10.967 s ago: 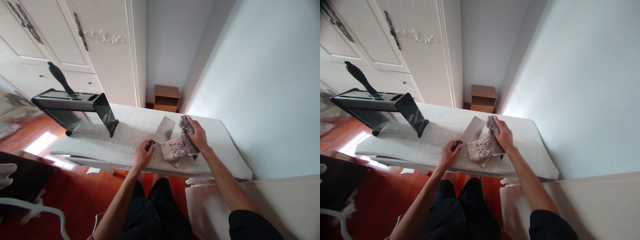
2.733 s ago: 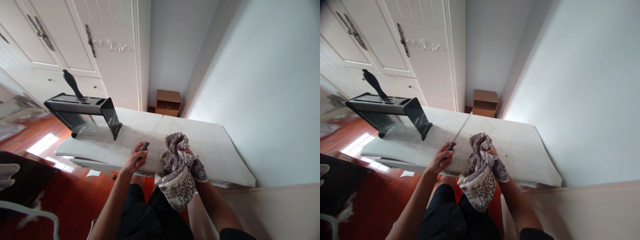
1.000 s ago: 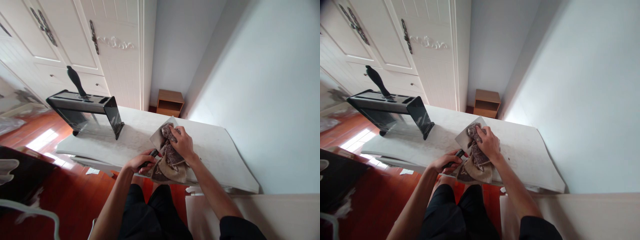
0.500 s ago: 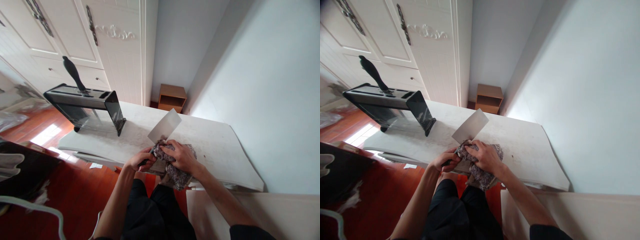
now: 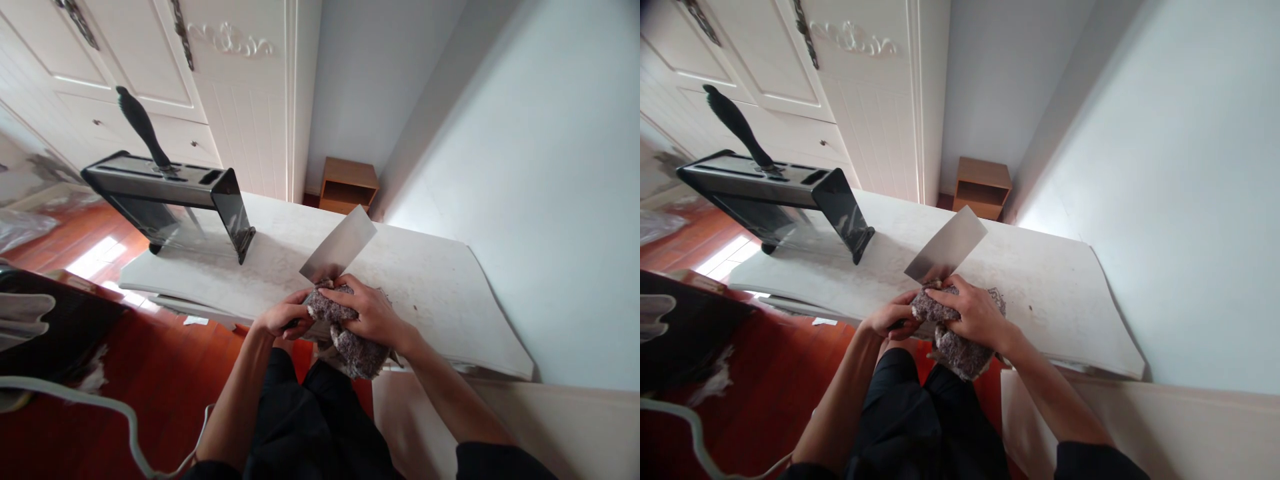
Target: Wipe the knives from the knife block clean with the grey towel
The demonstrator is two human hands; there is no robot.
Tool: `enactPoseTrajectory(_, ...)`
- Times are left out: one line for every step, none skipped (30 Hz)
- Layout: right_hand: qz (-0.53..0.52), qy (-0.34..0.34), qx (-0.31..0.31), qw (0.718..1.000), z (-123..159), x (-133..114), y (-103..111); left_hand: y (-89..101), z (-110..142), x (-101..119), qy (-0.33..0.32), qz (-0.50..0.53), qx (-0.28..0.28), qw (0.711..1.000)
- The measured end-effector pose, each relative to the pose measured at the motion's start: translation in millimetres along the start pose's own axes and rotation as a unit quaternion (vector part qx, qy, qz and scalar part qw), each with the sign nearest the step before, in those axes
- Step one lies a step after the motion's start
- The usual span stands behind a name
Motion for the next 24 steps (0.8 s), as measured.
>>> enactPoseTrajectory(-0.013,-0.010,-0.004,1.000,-0.7,0.7,0.2,0.4,0.2,1.3,-0.007,0.000,0.003,1.000)
enactPoseTrajectory(-0.023,-0.018,-0.007,1.000,-1.3,1.4,0.7,0.4,0.5,2.5,-0.012,0.001,0.005,1.000)
enactPoseTrajectory(-0.032,-0.023,-0.010,0.999,-1.6,1.9,1.4,-0.1,0.7,3.4,-0.015,0.002,0.003,1.000)
enactPoseTrajectory(-0.037,-0.026,-0.012,0.999,-1.9,2.3,2.2,-0.5,0.9,4.1,-0.016,0.005,0.001,1.000)
enactPoseTrajectory(-0.040,-0.027,-0.014,0.999,-1.9,2.8,2.8,-0.6,1.1,4.6,-0.016,0.008,0.001,1.000)
enactPoseTrajectory(-0.040,-0.028,-0.017,0.999,-1.8,3.7,3.0,-0.3,1.2,4.9,-0.015,0.012,0.002,1.000)
enactPoseTrajectory(-0.035,-0.031,-0.022,0.999,-1.5,5.3,2.3,0.3,1.3,5.1,-0.013,0.015,0.006,1.000)
enactPoseTrajectory(-0.028,-0.037,-0.027,0.999,-0.9,8.1,0.9,0.9,1.3,5.4,-0.012,0.019,0.011,1.000)
enactPoseTrajectory(-0.020,-0.044,-0.032,0.998,-0.2,11.9,-1.1,1.5,1.0,6.2,-0.013,0.021,0.017,1.000)
enactPoseTrajectory(-0.016,-0.051,-0.034,0.998,0.6,16.5,-3.4,2.0,0.5,7.3,-0.016,0.021,0.025,0.999)
enactPoseTrajectory(-0.019,-0.058,-0.032,0.998,1.4,21.8,-5.3,2.2,-0.2,8.6,-0.019,0.021,0.034,0.999)
enactPoseTrajectory(-0.029,-0.062,-0.021,0.997,2.1,27.5,-6.1,2.2,-1.1,10.2,-0.025,0.020,0.044,0.999)
enactPoseTrajectory(-0.048,-0.063,-0.002,0.997,2.8,33.4,-5.3,2.1,-2.2,12.1,-0.032,0.018,0.054,0.998)
enactPoseTrajectory(-0.075,-0.060,0.025,0.995,3.4,39.7,-3.0,1.9,-3.3,14.4,-0.040,0.015,0.065,0.997)
enactPoseTrajectory(-0.105,-0.057,0.058,0.991,4.3,46.6,0.8,1.8,-4.5,17.0,-0.050,0.012,0.077,0.996)
enactPoseTrajectory(-0.133,-0.054,0.095,0.985,5.7,54.4,5.7,1.9,-5.7,19.8,-0.061,0.009,0.089,0.994)
enactPoseTrajectory(-0.157,-0.054,0.130,0.977,7.3,62.9,10.8,2.6,-6.8,23.0,-0.076,0.006,0.101,0.992)
enactPoseTrajectory(-0.175,-0.057,0.163,0.969,9.2,71.9,15.6,4.0,-7.7,26.3,-0.093,0.004,0.115,0.989)
enactPoseTrajectory(-0.186,-0.063,0.192,0.962,11.2,81.0,19.9,6.0,-8.6,29.5,-0.111,0.004,0.129,0.985)
enactPoseTrajectory(-0.192,-0.071,0.216,0.955,13.1,89.7,23.4,8.5,-9.5,32.6,-0.131,0.004,0.143,0.981)
enactPoseTrajectory(-0.194,-0.080,0.236,0.949,14.8,97.5,26.1,11.6,-10.2,35.7,-0.152,0.003,0.158,0.976)
enactPoseTrajectory(-0.194,-0.087,0.250,0.945,15.9,104.0,27.8,15.3,-10.7,38.4,-0.171,-0.002,0.176,0.969)
enactPoseTrajectory(-0.192,-0.091,0.260,0.942,16.8,109.1,28.9,19.5,-11.0,40.8,-0.188,-0.013,0.199,0.962)
enactPoseTrajectory(-0.185,-0.092,0.268,0.941,17.2,112.4,29.7,23.8,-10.9,43.0,-0.202,-0.029,0.224,0.953)
Point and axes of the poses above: each hand's wrist, its own z-axis away from the middle knuckle, its own y-axis out of the back of the hand, x = y × z, the point moved 10 cm from there along -z, towards the middle knuckle, and after that the axes turned 1 degree about z, right-handed, at the moved point
